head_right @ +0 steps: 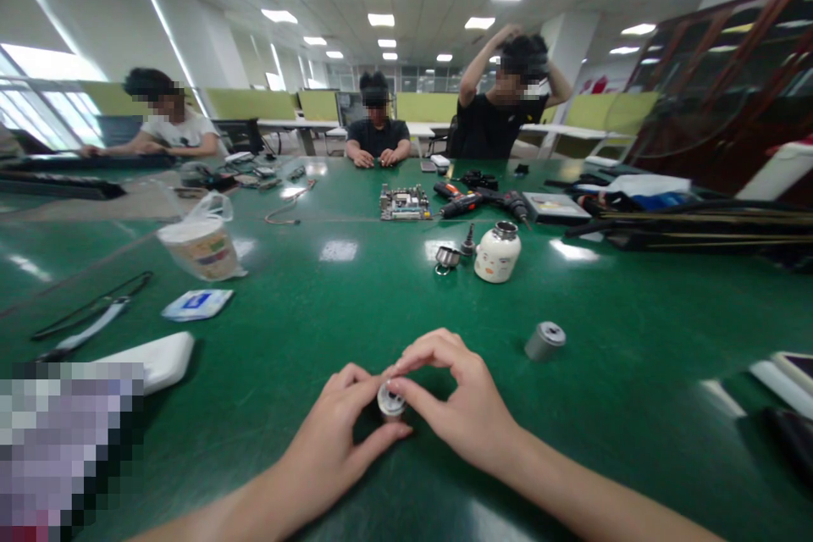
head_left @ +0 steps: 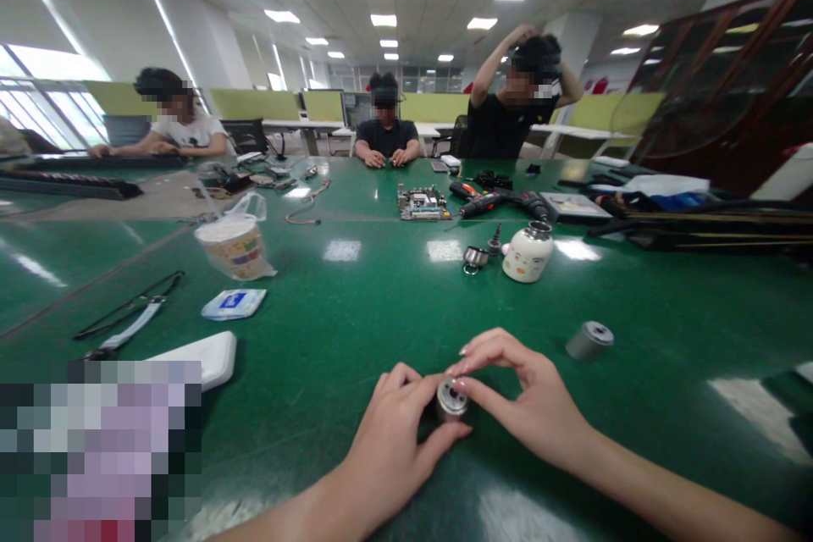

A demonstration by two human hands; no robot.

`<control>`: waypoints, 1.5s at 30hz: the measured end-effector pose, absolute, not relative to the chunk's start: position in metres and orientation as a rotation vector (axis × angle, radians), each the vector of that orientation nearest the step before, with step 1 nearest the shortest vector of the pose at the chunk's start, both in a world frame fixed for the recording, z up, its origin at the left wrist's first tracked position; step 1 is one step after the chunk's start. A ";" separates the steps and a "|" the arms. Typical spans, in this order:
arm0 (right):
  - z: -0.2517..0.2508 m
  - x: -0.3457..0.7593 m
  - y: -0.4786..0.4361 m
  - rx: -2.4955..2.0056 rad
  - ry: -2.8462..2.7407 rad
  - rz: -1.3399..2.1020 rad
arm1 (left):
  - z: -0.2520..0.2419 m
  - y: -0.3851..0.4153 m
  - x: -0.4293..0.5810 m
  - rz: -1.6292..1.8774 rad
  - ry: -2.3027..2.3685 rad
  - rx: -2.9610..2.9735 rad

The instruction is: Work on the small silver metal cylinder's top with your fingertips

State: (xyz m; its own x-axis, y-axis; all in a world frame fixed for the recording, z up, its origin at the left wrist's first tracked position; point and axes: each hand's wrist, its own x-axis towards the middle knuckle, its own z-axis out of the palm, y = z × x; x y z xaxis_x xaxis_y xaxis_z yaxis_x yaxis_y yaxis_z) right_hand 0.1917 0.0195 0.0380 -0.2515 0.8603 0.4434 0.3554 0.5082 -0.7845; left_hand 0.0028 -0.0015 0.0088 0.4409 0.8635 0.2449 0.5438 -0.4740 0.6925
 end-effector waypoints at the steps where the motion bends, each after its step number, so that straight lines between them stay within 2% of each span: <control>1: 0.037 0.195 0.025 -1.017 -1.788 0.686 | 0.009 -0.002 0.003 0.794 1.187 2.178; 10: 0.002 0.230 0.077 -1.206 -1.784 0.704 | 0.006 -0.003 0.002 0.782 1.210 2.170; 19: 0.042 0.199 0.030 -1.029 -1.779 0.847 | 0.007 -0.001 0.002 0.796 1.184 2.169; 27: 0.032 0.193 0.017 -1.003 -1.970 0.646 | 0.008 -0.001 0.002 0.819 1.156 2.175; 31: 0.031 0.198 0.018 -1.026 -1.802 0.496 | 0.010 -0.001 0.002 0.797 1.178 2.180; 34: 0.033 0.199 0.020 -1.026 -1.713 0.520 | 0.010 -0.001 0.003 0.793 1.186 2.177; 40: 0.032 0.192 0.016 -0.996 -1.948 0.643 | 0.008 -0.003 0.002 0.816 1.160 2.157; 45: 0.031 0.200 0.029 -0.995 -1.764 0.576 | 0.007 -0.002 0.002 0.799 1.181 2.170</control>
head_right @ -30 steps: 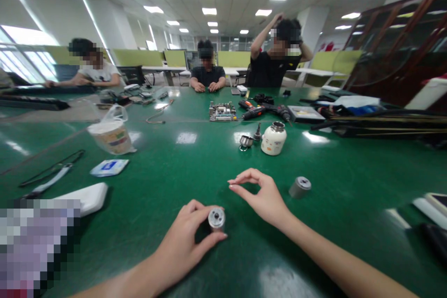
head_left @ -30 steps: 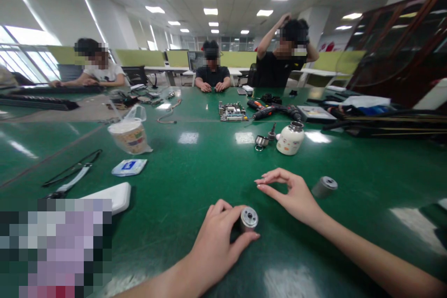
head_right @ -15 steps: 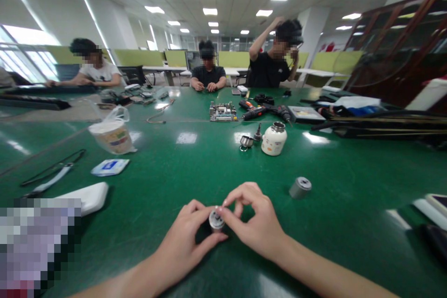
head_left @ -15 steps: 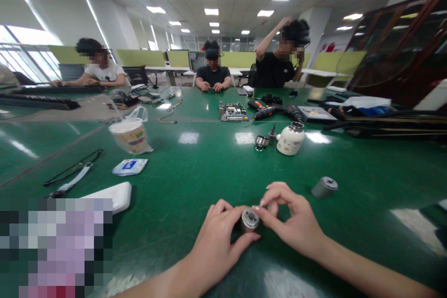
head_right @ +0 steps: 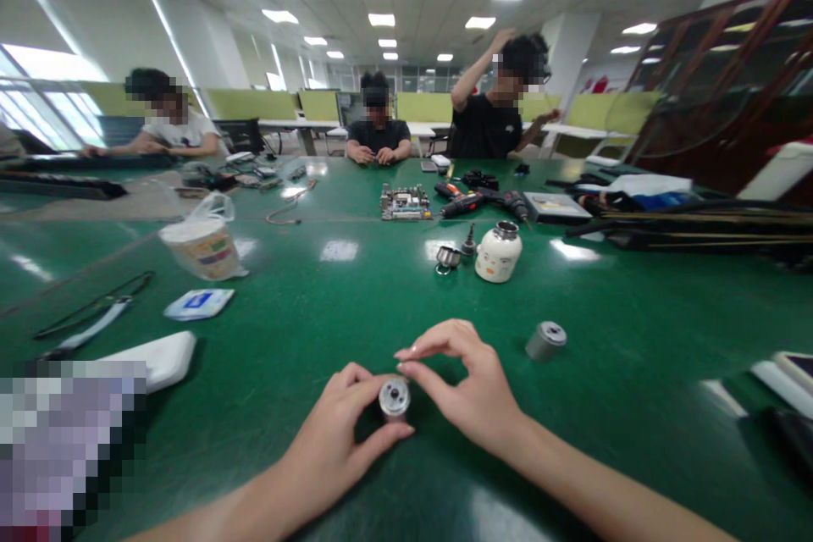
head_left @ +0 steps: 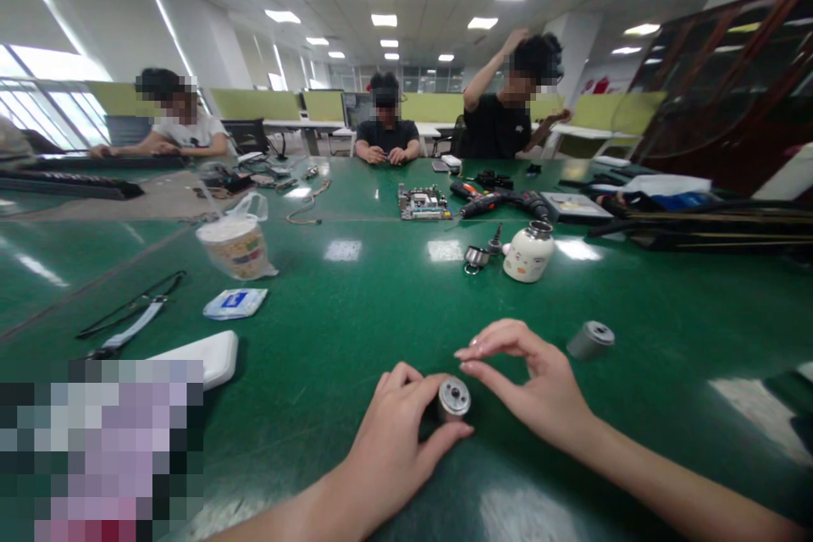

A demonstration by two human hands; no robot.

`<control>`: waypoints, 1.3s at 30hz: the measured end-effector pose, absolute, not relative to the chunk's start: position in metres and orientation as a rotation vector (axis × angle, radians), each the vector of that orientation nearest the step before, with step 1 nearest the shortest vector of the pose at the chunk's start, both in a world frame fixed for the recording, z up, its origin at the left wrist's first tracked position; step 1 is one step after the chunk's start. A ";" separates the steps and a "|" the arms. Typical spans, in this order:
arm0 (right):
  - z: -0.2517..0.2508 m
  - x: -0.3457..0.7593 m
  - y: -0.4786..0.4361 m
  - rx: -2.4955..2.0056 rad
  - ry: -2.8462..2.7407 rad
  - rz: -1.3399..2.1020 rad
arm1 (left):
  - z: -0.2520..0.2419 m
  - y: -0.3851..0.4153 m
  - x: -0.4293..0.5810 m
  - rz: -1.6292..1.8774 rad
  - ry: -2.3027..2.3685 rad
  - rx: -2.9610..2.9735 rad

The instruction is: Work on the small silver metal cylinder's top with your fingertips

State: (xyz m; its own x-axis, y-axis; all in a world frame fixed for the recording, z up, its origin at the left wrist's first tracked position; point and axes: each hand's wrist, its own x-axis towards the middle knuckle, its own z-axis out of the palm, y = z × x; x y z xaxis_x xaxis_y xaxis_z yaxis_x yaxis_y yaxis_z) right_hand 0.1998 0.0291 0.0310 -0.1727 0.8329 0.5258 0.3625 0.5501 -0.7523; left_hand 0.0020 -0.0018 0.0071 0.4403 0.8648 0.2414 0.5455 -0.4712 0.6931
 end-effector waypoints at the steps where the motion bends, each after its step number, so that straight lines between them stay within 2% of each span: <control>1: 0.029 0.205 0.036 -1.041 -1.719 0.554 | 0.007 -0.001 0.002 0.791 1.193 2.173; 7: 0.013 0.230 0.076 -1.257 -1.718 0.651 | 0.009 -0.002 0.002 0.778 1.212 2.172; 15: 0.038 0.203 0.035 -1.059 -1.680 0.818 | 0.009 -0.001 0.002 0.787 1.180 2.171; 25: 0.033 0.191 0.015 -1.056 -1.916 0.685 | 0.005 -0.003 0.001 0.840 1.152 2.173; 32: 0.034 0.197 0.016 -0.930 -1.619 0.615 | 0.007 -0.001 0.002 0.811 1.175 2.183; 39: 0.028 0.189 0.015 -0.987 -1.852 0.620 | 0.007 -0.002 0.001 0.820 1.159 2.178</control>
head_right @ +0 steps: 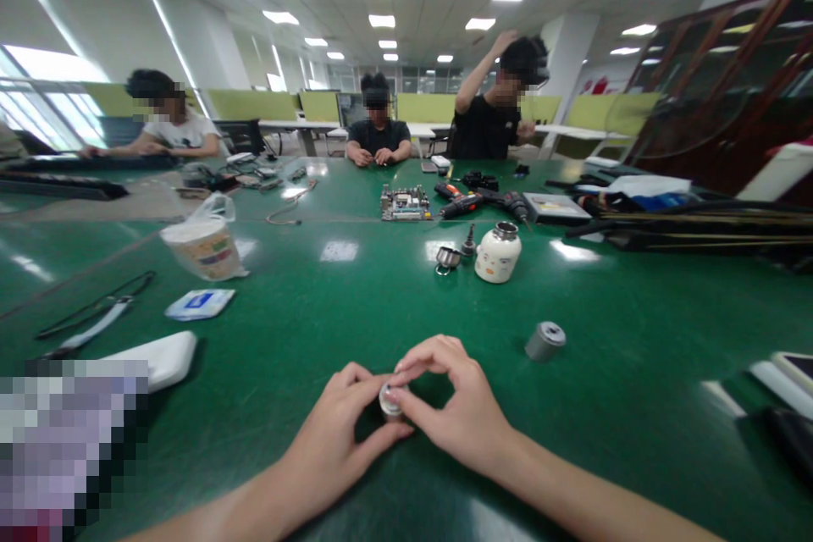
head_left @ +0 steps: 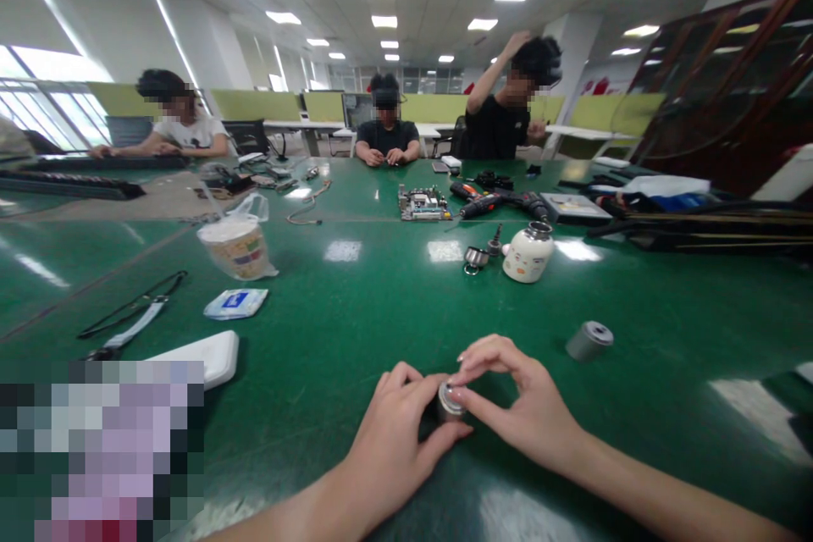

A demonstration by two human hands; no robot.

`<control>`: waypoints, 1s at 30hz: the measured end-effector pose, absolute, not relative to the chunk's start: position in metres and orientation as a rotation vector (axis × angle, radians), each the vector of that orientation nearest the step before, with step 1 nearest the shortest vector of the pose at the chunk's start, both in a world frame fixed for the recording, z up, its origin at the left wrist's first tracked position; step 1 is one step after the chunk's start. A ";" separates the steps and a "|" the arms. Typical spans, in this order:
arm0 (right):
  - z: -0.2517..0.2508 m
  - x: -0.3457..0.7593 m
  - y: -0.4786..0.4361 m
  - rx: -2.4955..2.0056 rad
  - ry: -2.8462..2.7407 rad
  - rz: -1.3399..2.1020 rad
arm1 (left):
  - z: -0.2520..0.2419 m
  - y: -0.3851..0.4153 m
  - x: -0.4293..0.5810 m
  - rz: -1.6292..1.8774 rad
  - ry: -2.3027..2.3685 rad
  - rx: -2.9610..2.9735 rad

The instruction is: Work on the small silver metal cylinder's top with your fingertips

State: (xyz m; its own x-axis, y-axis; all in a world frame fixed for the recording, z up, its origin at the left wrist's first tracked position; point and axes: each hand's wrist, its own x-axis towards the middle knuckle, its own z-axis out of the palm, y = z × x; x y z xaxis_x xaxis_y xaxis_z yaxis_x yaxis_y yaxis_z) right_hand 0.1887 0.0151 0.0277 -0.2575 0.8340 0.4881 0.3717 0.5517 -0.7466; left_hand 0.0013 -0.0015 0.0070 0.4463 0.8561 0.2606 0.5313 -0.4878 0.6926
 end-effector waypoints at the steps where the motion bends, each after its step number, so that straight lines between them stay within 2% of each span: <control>1: 0.027 0.189 0.017 -0.974 -1.789 0.608 | 0.007 -0.001 0.001 0.816 1.165 2.183; 5: 0.022 0.202 0.040 -1.044 -1.573 0.582 | 0.006 -0.001 0.001 0.800 1.190 2.197; 12: 0.001 0.226 0.076 -1.187 -1.745 0.698 | 0.006 -0.002 0.002 0.785 1.208 2.188; 20: 0.036 0.201 0.030 -1.017 -1.797 0.695 | 0.008 0.000 0.002 0.790 1.181 2.165; 25: 0.034 0.191 0.015 -1.027 -1.972 0.590 | 0.009 -0.001 0.002 0.825 1.156 2.154; 30: 0.022 0.198 0.020 -0.958 -1.590 0.607 | 0.008 -0.002 0.002 0.820 1.174 2.173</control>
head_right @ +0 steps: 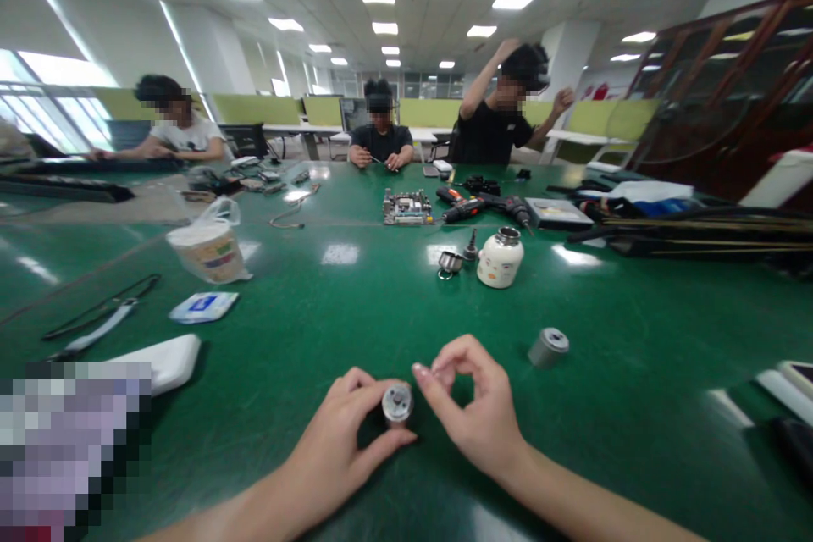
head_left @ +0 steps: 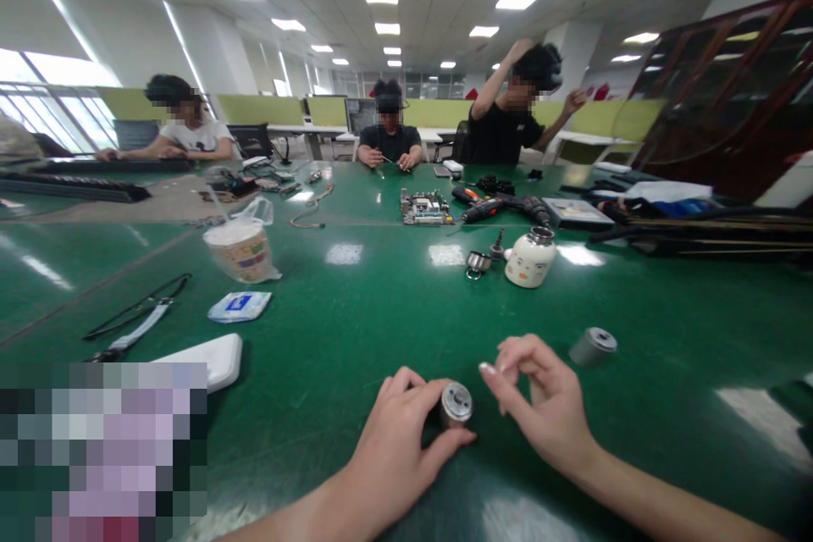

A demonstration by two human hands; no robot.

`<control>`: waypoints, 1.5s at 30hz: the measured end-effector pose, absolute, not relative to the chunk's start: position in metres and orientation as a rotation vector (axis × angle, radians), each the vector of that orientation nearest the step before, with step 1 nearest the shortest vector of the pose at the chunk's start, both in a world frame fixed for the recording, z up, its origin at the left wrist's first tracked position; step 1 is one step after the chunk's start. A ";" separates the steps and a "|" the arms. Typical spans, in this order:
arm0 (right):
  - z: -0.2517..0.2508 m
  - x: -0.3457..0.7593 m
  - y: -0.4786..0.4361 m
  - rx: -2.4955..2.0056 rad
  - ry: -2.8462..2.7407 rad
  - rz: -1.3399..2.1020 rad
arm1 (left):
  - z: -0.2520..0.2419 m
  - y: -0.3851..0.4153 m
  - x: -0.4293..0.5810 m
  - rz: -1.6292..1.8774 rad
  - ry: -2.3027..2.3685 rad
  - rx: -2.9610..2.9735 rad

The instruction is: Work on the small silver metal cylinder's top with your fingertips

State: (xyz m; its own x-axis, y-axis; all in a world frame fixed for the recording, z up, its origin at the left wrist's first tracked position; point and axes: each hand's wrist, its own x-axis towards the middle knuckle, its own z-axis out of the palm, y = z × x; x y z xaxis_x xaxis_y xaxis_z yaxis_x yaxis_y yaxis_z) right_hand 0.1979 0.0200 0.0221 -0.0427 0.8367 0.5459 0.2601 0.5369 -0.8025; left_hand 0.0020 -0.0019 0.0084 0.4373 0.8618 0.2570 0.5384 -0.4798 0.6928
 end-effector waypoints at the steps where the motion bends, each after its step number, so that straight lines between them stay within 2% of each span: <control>1: 0.021 0.201 0.021 -0.933 -1.469 0.635 | 0.008 -0.002 0.002 0.818 1.181 2.178; 4: 0.019 0.206 0.023 -0.880 -1.384 0.755 | 0.008 -0.002 0.002 0.814 1.185 2.183; 10: 0.012 0.199 0.016 -0.964 -2.066 0.822 | 0.005 -0.003 0.001 0.897 1.151 2.121; 14: 0.004 0.199 0.015 -1.066 -2.103 0.794 | 0.007 -0.007 -0.004 1.094 1.146 2.068; 22: -0.001 0.199 0.013 -0.955 -2.255 0.625 | 0.013 0.001 -0.001 1.054 1.128 2.032; 30: 0.005 0.194 0.011 -0.975 -2.272 0.618 | 0.014 0.011 0.001 1.153 1.160 2.021; 35: 0.010 0.193 0.012 -1.027 -2.298 0.628 | 0.016 0.027 -0.014 1.349 1.482 2.164; 39: 0.010 0.193 0.013 -1.028 -2.306 0.629 | 0.003 0.039 -0.024 1.062 1.853 2.256; 42: 0.010 0.193 0.013 -1.017 -2.307 0.631 | -0.004 0.041 -0.025 0.939 1.913 2.281; 45: 0.011 0.193 0.013 -1.018 -2.308 0.624 | 0.000 0.038 -0.023 1.133 1.808 2.277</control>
State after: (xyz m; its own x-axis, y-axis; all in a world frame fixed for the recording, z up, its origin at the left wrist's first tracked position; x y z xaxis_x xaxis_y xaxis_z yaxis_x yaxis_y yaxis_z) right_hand 0.1930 0.0126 0.0107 -0.5710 0.7700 0.2848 0.5217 0.6082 -0.5983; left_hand -0.0226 0.0378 -0.0003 0.0653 0.8533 0.5173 0.8377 -0.3286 0.4363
